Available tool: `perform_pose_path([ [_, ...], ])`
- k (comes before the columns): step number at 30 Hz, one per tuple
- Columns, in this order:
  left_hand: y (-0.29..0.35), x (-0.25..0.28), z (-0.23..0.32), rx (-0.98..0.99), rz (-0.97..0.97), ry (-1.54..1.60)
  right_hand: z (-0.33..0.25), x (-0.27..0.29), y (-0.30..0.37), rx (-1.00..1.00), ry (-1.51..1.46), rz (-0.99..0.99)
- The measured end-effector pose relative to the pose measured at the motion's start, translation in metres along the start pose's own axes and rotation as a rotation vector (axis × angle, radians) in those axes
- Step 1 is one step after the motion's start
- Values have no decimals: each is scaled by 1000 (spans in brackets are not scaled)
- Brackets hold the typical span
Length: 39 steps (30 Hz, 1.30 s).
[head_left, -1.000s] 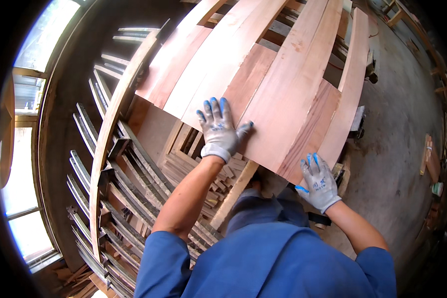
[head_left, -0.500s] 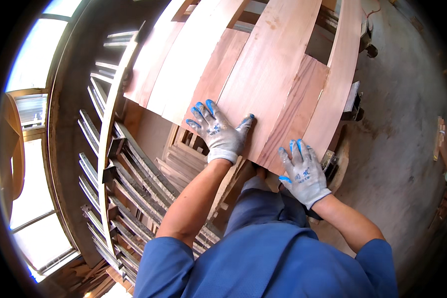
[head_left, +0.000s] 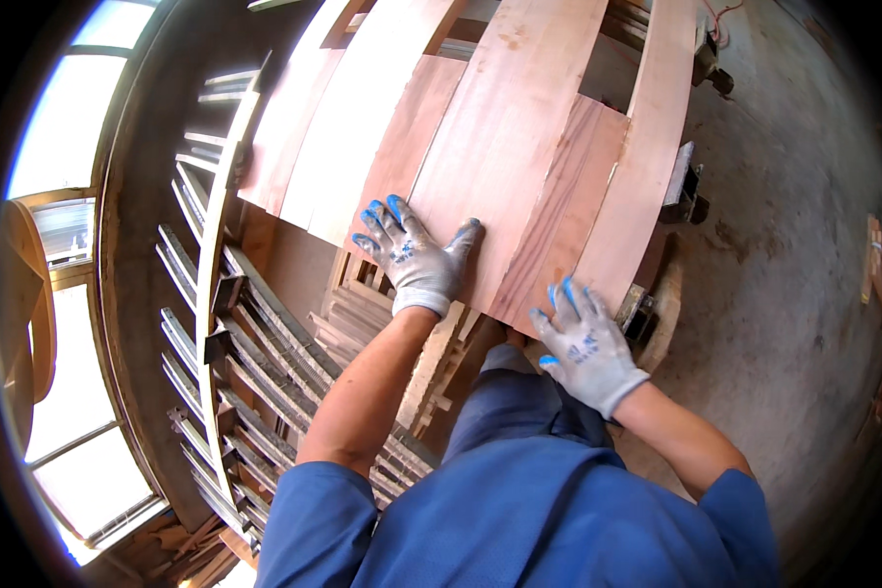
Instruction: The person aligns and secures wooden planks on a jig using a hammer and a wooden block. They repeatedly tap the planks to fit them together, walk to retrieve a hammer, and continue adjusting the planks until they are flush.
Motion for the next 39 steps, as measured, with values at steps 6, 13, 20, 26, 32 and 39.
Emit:
perform_pose_path([
  [6,1,0,1,-11,7,-31,98,21,150,-656,-205,562],
  [13,0,-7,-4,-8,-1,-45,73,-191,211,-1099,-2526,307],
  [20,3,-7,-6,-8,15,-95,71,-89,208,-1142,-2184,328],
  [26,2,-5,-3,-14,18,-77,99,-2,183,-958,-1693,688],
  [32,3,-4,-4,-6,6,-79,140,25,151,-897,-1156,608],
  [39,1,-5,-3,-8,12,-74,244,28,89,-1004,-533,539],
])
Point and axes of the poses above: each hand's wrist, its own y-axis away from the middle knuckle, its own x-axis out of the back of the hand, z = x × y, the point moved 8 cm from there along -y, towards the middle knuckle, and after that the axes turned 2 degrees about -x, right-handed, at the moved point
